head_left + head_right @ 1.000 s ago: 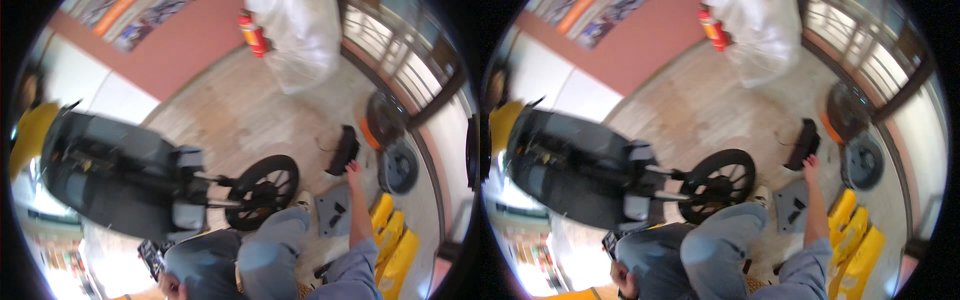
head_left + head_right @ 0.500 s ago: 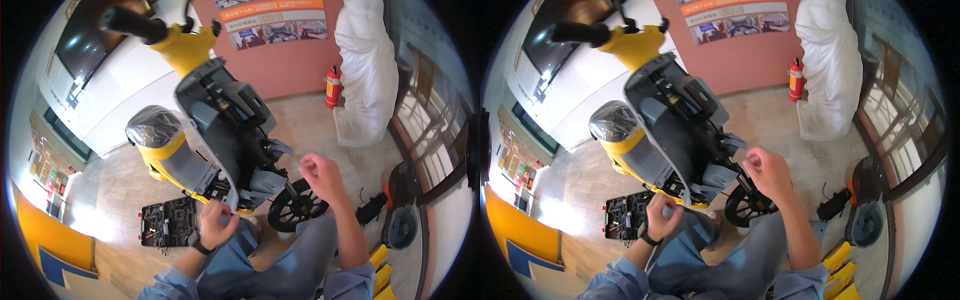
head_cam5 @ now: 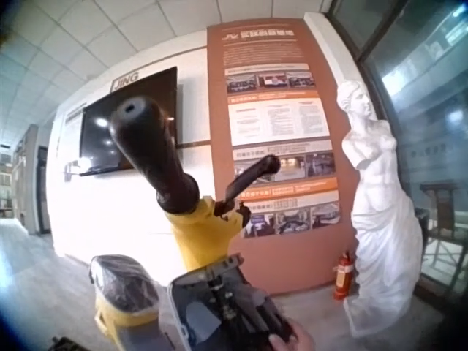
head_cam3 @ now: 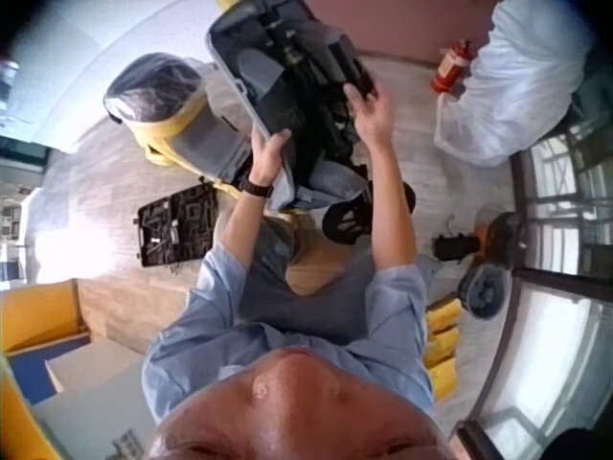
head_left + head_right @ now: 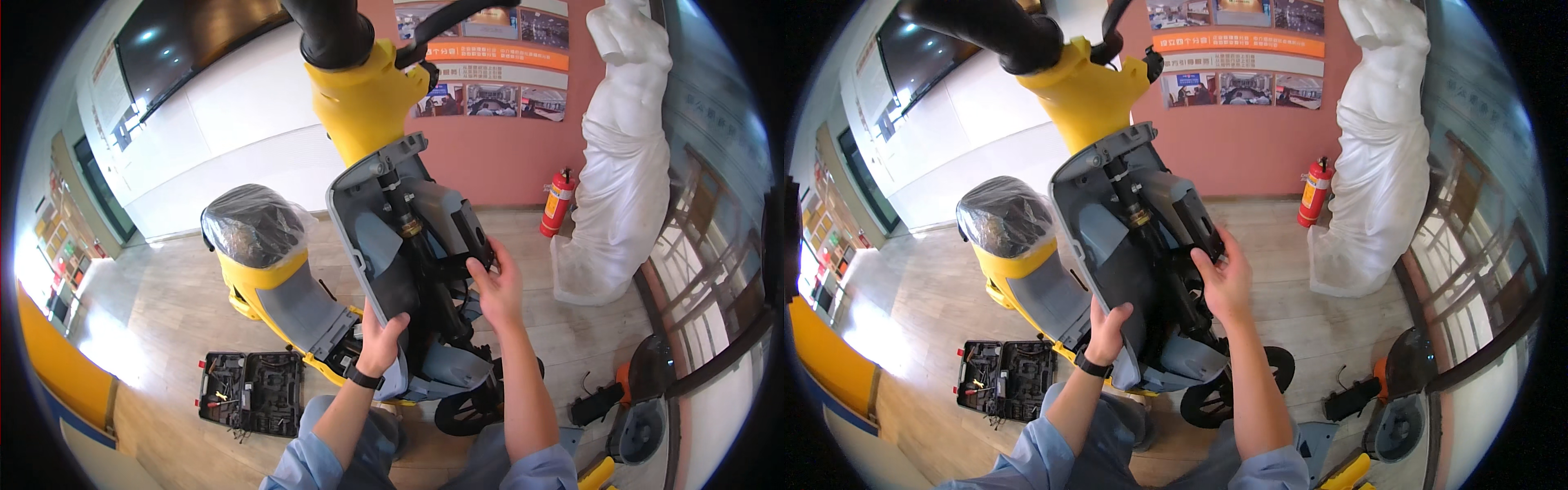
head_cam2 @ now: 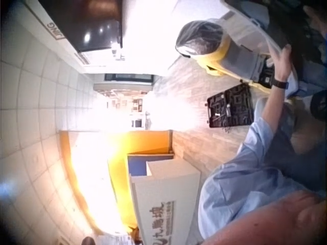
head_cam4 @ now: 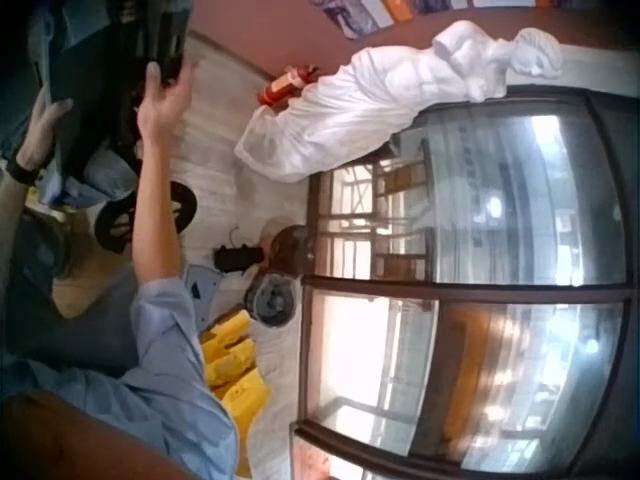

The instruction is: Repairing and assembling plastic body components and wiring for a motorcycle.

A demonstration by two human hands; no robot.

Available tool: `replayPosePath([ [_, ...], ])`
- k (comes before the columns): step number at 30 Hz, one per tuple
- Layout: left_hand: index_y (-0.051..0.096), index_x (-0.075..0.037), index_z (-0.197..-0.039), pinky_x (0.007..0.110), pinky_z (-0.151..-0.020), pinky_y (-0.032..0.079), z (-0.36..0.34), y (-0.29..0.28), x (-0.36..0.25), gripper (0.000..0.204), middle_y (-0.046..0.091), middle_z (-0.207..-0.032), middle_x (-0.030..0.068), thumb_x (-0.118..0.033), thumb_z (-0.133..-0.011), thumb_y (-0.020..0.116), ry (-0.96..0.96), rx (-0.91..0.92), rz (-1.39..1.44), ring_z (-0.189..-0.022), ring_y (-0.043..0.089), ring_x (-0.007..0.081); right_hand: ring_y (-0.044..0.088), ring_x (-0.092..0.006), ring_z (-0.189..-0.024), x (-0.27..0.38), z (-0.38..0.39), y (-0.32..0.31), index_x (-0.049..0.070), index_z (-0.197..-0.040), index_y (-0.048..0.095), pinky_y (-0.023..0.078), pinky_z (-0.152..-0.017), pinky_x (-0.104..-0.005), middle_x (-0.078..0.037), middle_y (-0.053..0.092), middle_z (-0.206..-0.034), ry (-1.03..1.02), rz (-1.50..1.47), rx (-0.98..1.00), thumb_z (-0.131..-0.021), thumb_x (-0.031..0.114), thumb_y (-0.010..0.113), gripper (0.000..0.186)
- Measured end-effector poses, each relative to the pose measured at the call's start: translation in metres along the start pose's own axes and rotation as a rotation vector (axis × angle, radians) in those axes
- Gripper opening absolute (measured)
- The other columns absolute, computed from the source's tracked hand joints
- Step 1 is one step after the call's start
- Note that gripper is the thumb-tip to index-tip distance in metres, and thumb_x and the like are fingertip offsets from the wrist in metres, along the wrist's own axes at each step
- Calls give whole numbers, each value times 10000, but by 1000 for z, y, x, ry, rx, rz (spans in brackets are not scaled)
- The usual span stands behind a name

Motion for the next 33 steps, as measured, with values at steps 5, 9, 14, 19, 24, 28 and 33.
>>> replayPosePath([
  [5,454,-20,-1222,298,-911,386,2,-7,4,522,530,-1094,45,-110,-728,596,-30,-66,10,-1003,496,158,595,-159,-1011,6,-3,2,-56,-1297,475,464,-905,-281,-122,605,-1125,22,59,38,-867,151,701,528],
  [9,500,-30,-1136,279,-829,403,-3,-6,-1,456,539,-1000,19,-118,-700,601,-15,-39,18,-916,500,134,581,-157,-1033,3,-4,-1,-52,-1297,473,458,-910,-283,-111,596,-1128,65,-4,31,-857,176,716,552],
  [14,523,-19,-1104,278,-811,410,0,-6,-2,426,548,-995,20,-161,-711,606,-4,-37,8,-905,506,133,573,-188,-1046,-10,-5,-13,-18,-1225,510,475,-866,-312,-108,583,-1136,117,-89,105,-822,139,713,478],
  [19,547,2,-1056,254,-739,410,4,-9,2,390,566,-930,25,-148,-699,587,-33,-95,94,-829,522,123,615,-241,-942,-66,10,-32,30,-1088,530,496,-792,-356,-122,612,-1018,286,395,176,-771,102,700,367],
  [24,530,13,-1108,297,-759,463,4,-7,0,444,589,-977,91,-122,-685,548,24,-78,202,-866,573,199,669,-298,-835,-94,24,-24,35,-1033,532,507,-754,-352,-149,654,-853,259,414,101,-779,113,697,313],
  [28,504,24,-1173,346,-801,507,5,-13,4,520,599,-1047,148,-128,-676,529,-19,-59,245,-922,604,268,674,-295,-858,-99,22,-21,36,-1011,541,510,-761,-349,-156,662,-885,198,435,96,-792,80,685,266],
  [33,501,28,-1171,348,-792,512,2,-9,4,536,600,-1052,144,-114,-654,517,-3,-22,291,-926,604,270,677,-287,-862,-92,21,-27,32,-999,537,514,-761,-351,-155,662,-891,181,401,49,-798,52,677,246],
])
Point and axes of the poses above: each hand's wrist, its own z-axis away from the middle knuckle, its own y-axis out of the palm, x = y × z, the point moved 9 cm from there along -z, towards the middle knuckle
